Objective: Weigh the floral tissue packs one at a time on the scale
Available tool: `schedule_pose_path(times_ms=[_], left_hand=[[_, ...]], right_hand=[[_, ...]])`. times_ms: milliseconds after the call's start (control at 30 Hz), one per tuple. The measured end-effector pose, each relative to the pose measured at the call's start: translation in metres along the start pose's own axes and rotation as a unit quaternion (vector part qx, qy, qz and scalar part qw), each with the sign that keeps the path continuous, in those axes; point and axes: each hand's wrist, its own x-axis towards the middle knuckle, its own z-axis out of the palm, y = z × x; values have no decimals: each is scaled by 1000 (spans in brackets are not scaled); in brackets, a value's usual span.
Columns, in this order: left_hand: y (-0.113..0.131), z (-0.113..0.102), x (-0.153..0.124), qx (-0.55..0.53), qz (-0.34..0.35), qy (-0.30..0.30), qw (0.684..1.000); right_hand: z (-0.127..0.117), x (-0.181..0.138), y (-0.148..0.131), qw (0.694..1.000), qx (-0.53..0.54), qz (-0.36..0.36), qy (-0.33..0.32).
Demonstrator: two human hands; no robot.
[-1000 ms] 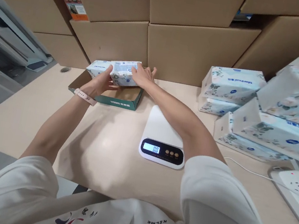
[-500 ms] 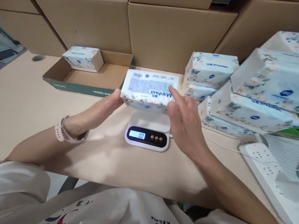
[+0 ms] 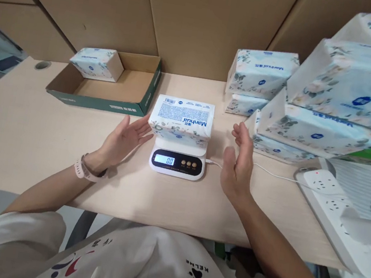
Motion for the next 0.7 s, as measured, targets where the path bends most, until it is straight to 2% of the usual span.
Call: schedule_pose_path(times_ms=[100,167,400,700], left_hand=[[1,-2,-1,-191,-98,58,975],[4,-1,-1,-242,-114,80,960],[7,1,0,-267,-116,85,953],[6,1,-1,-267,-111,85,954]], right_hand=[[1,-3,13,999,32,-25,25],[1,-3,16,998,49,-35,26],[1,-5,12,998,59,-25,4],[1,-5,8,998,55,-13,25]])
